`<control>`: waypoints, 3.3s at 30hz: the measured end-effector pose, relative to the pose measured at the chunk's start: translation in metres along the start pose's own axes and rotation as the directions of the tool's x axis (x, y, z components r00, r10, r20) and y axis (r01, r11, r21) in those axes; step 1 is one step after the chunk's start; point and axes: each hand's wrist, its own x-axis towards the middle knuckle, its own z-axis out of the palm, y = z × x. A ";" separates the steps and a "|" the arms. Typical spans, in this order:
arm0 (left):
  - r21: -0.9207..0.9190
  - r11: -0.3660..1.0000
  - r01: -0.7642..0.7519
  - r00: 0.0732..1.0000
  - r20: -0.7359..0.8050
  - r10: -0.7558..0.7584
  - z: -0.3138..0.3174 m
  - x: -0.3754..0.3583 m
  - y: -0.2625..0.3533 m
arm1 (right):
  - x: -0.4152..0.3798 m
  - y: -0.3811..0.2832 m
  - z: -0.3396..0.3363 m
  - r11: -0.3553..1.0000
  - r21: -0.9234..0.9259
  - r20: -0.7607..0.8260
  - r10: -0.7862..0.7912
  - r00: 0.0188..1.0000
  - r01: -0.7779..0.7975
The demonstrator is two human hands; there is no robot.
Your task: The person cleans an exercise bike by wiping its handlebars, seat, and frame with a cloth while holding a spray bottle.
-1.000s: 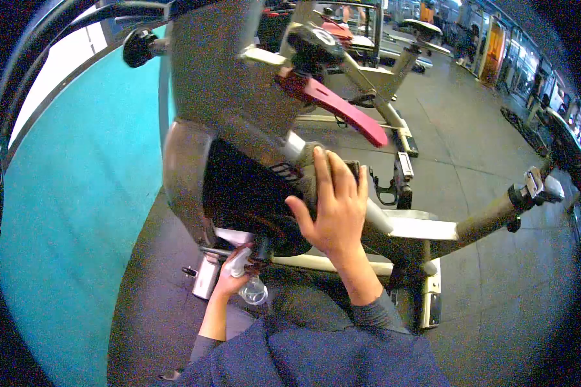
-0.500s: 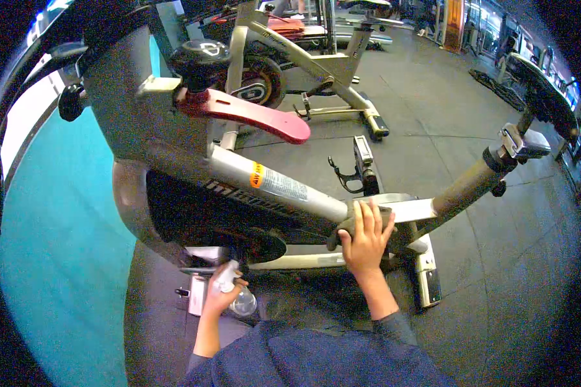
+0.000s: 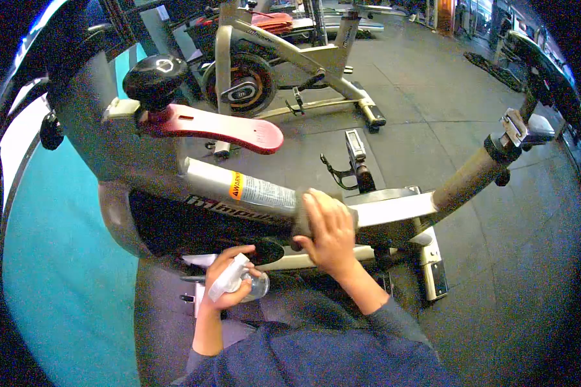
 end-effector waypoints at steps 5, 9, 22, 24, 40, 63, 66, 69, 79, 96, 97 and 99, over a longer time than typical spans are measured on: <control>0.025 0.999 0.019 1.000 0.014 -0.019 0.008 0.002 -0.018 | -0.042 0.033 -0.022 0.975 -0.198 0.052 0.115 0.992 -0.103; -0.110 0.965 0.236 0.971 0.071 -0.229 0.025 -0.010 -0.055 | -0.028 0.018 -0.024 0.986 -0.098 0.021 0.136 0.990 -0.134; 0.140 0.946 0.294 0.951 0.054 -0.304 0.041 -0.013 -0.119 | -0.009 -0.001 -0.019 0.989 -0.111 -0.042 0.090 0.995 -0.094; 0.100 0.953 0.287 0.954 0.064 -0.294 0.041 -0.014 -0.120 | -0.031 0.017 -0.027 0.971 -0.196 -0.011 0.140 0.990 -0.139; 0.267 0.930 0.253 0.958 0.064 -0.279 0.038 0.003 -0.083 | 0.035 -0.056 -0.004 0.992 -0.119 -0.101 0.031 0.994 -0.043; 0.015 0.895 0.447 0.885 0.137 -0.444 0.041 -0.001 -0.092 | 0.025 -0.039 -0.011 0.988 -0.032 -0.117 0.148 0.982 -0.152; -0.051 0.894 0.446 0.891 0.122 -0.438 0.041 -0.004 -0.101 | 0.026 -0.026 -0.015 0.997 0.049 -0.070 0.070 0.995 -0.066; -0.041 0.921 0.388 0.917 0.116 -0.381 0.041 -0.010 -0.111 | 0.012 -0.009 -0.030 0.999 0.020 0.028 0.036 0.999 -0.036; -0.058 0.930 0.364 0.928 0.101 -0.357 0.041 -0.011 -0.111 | -0.033 0.017 -0.050 0.770 -0.624 0.149 0.288 0.946 -0.136; -0.012 0.933 0.359 0.933 0.004 -0.359 0.026 -0.043 -0.086 | -0.027 0.013 -0.053 0.739 -0.666 0.221 0.323 0.920 -0.099; 0.016 0.953 0.301 0.953 0.024 -0.302 0.027 -0.044 -0.091 | -0.029 0.014 -0.050 0.738 -0.667 0.217 0.324 0.921 -0.102; 0.043 0.970 0.238 0.970 0.046 -0.240 0.028 -0.042 -0.087 | -0.036 0.013 -0.041 0.730 -0.672 0.122 0.275 0.954 -0.125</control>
